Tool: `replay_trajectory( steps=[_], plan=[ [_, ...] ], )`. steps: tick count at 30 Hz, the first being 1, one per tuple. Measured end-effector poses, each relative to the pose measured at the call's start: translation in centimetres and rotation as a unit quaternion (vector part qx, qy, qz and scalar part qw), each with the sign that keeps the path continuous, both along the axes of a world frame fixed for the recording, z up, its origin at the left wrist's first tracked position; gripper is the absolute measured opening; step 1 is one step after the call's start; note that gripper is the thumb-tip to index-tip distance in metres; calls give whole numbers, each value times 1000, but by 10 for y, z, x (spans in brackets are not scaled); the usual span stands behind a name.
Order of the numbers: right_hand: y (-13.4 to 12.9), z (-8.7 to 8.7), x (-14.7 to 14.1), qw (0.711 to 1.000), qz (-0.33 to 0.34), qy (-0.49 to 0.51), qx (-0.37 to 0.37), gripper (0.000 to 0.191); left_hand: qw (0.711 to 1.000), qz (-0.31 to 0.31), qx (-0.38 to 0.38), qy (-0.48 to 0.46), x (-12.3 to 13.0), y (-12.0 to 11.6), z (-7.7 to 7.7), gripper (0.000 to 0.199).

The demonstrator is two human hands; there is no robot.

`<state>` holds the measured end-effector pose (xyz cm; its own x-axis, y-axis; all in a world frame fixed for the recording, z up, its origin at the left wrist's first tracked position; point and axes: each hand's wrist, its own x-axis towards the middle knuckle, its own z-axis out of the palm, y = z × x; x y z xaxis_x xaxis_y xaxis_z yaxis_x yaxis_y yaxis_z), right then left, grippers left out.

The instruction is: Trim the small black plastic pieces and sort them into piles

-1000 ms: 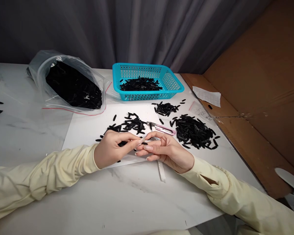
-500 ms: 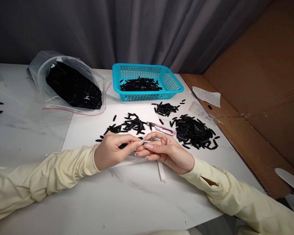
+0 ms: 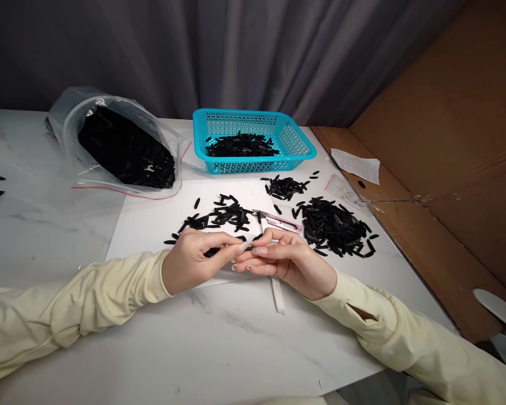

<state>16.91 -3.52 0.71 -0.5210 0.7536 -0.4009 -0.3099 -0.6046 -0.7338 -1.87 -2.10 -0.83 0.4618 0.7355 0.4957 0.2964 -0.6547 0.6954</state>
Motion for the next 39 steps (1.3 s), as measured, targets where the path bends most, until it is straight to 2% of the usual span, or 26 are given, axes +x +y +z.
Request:
replay_trajectory(
  steps=[12, 16, 22, 29, 31, 35, 39],
  plan=[
    [0, -3, 2, 999, 19, -11, 37, 13, 999, 11, -32, 7, 0, 1, 1, 16],
    [-1, 1, 2, 993, 10, -82, 84, 18, 999, 4, -48, 13, 1, 2, 2, 17],
    [-4, 1, 2, 966, 0, -188, 180, 21, 998, 25, -56, 30, 1, 3, -1, 15],
    [-6, -3, 3, 905, 46, -277, 319, 24, 996, 30, -63, 48, 2, 4, -1, 17],
    [-6, -1, 3, 874, 67, -321, 358, 24, 997, 30, -56, 47, 2, 4, 0, 17],
    [-5, 4, 2, 792, 80, -412, 444, 23, 997, 28, -58, 46, 3, 4, -2, 18],
    [-7, 3, 1, 745, 76, -433, 502, 19, 996, 34, -69, 53, 2, 4, -4, 19]
  ],
)
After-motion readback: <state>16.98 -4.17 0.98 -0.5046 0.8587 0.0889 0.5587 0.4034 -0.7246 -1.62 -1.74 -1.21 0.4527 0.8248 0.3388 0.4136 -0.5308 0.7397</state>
